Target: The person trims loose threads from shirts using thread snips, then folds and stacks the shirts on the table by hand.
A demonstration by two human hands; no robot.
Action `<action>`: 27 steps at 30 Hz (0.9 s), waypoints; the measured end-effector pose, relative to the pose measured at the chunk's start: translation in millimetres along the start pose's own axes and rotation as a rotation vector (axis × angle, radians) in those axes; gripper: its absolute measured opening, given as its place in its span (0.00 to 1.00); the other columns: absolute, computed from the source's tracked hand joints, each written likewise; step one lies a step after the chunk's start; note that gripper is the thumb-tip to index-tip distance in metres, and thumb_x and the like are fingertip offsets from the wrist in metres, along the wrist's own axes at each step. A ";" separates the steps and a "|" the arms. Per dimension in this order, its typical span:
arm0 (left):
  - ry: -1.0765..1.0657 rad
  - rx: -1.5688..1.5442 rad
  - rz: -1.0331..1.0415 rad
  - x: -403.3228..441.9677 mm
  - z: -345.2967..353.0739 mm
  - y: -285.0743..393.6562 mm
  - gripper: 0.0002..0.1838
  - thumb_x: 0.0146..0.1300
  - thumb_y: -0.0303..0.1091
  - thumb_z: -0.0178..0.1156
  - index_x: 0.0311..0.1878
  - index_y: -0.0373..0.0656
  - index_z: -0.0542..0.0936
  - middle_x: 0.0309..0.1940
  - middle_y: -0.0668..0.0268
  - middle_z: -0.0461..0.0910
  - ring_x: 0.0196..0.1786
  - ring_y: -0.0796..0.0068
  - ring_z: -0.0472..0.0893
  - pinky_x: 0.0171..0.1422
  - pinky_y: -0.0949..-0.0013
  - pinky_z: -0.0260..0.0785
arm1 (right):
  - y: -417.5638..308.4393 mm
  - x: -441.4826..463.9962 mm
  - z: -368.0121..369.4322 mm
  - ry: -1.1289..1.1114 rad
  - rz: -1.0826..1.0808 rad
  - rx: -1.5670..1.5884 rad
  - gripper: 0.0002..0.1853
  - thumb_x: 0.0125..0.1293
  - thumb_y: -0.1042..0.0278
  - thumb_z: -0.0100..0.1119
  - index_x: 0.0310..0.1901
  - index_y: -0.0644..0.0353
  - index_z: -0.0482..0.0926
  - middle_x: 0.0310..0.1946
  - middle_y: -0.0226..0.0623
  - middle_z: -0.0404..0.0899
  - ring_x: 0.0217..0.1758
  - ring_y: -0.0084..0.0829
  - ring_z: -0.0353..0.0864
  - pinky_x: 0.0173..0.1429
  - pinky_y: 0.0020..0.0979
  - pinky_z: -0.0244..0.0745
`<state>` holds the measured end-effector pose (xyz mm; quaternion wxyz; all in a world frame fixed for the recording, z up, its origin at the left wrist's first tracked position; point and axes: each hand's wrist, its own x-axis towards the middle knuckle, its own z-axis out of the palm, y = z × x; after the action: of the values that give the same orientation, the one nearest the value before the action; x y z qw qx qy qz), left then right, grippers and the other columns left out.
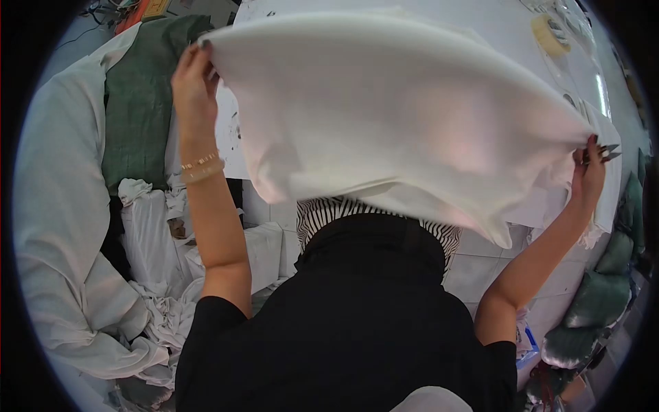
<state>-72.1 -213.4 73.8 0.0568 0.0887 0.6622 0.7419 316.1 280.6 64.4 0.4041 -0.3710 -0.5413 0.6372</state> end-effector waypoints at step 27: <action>-0.464 1.006 -0.515 -49.4 -128.6 -32.3 0.11 0.68 0.31 0.54 0.42 0.33 0.82 0.30 0.65 0.82 0.34 0.79 0.80 0.40 0.76 0.71 | 56.7 -107.1 -57.8 -0.150 0.303 -0.559 0.12 0.71 0.67 0.51 0.50 0.63 0.79 0.31 0.30 0.79 0.25 0.16 0.71 0.30 0.19 0.64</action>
<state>-51.4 -344.6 25.1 0.3283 0.1010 0.9019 0.2619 405.0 200.1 4.1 0.1461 -0.4959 -0.6623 0.5423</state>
